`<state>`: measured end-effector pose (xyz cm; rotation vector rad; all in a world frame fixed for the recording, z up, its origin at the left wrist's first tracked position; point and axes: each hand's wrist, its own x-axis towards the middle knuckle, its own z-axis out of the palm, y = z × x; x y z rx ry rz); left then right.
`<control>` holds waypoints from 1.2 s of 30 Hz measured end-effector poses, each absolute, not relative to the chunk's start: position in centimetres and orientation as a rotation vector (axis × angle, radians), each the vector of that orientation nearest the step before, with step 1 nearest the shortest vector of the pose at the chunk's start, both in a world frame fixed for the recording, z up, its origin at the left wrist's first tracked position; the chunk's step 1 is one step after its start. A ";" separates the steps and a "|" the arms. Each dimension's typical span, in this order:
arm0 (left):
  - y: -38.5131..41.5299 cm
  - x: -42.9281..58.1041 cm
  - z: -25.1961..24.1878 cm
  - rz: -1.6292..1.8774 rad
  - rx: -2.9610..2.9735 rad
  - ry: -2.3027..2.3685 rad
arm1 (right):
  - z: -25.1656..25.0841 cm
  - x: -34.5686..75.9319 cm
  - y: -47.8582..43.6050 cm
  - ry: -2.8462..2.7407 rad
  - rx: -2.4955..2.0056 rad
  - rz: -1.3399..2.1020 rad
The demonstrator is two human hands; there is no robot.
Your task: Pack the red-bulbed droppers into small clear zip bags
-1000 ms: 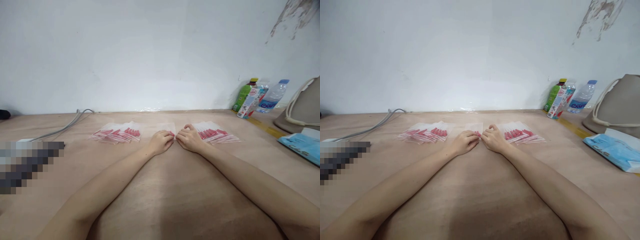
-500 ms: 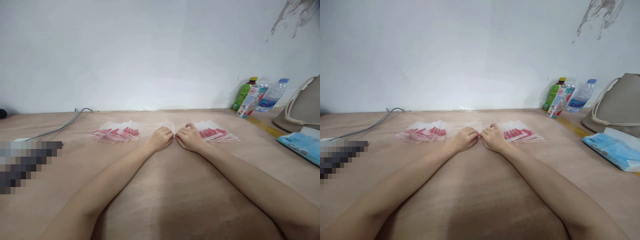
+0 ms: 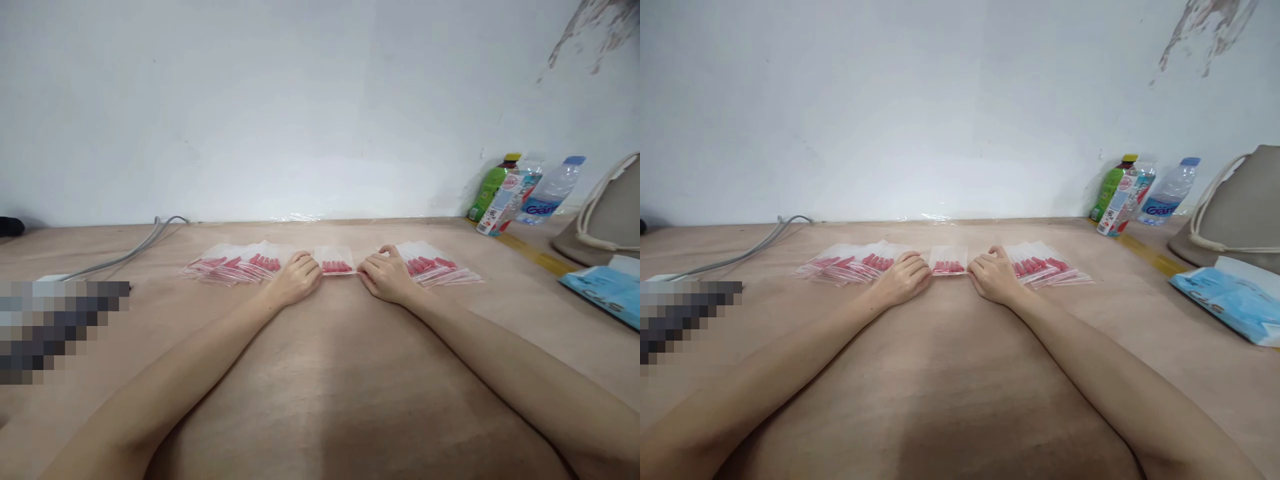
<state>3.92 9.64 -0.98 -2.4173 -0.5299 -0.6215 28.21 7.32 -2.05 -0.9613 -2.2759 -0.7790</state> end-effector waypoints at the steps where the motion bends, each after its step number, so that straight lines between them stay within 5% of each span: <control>1: 9.6 3.7 -1.0 -0.615 -2.415 -0.534 | -2.0 28.2 7.3 -2.276 -0.963 -0.779; 25: 8.9 3.7 -1.5 -0.563 -2.434 -0.626 | -3.1 26.4 7.4 -2.276 -1.177 -0.649; 36: 7.6 -2.1 -0.9 -0.555 -2.095 -1.200 | -1.9 33.3 7.1 -2.062 -1.083 -0.803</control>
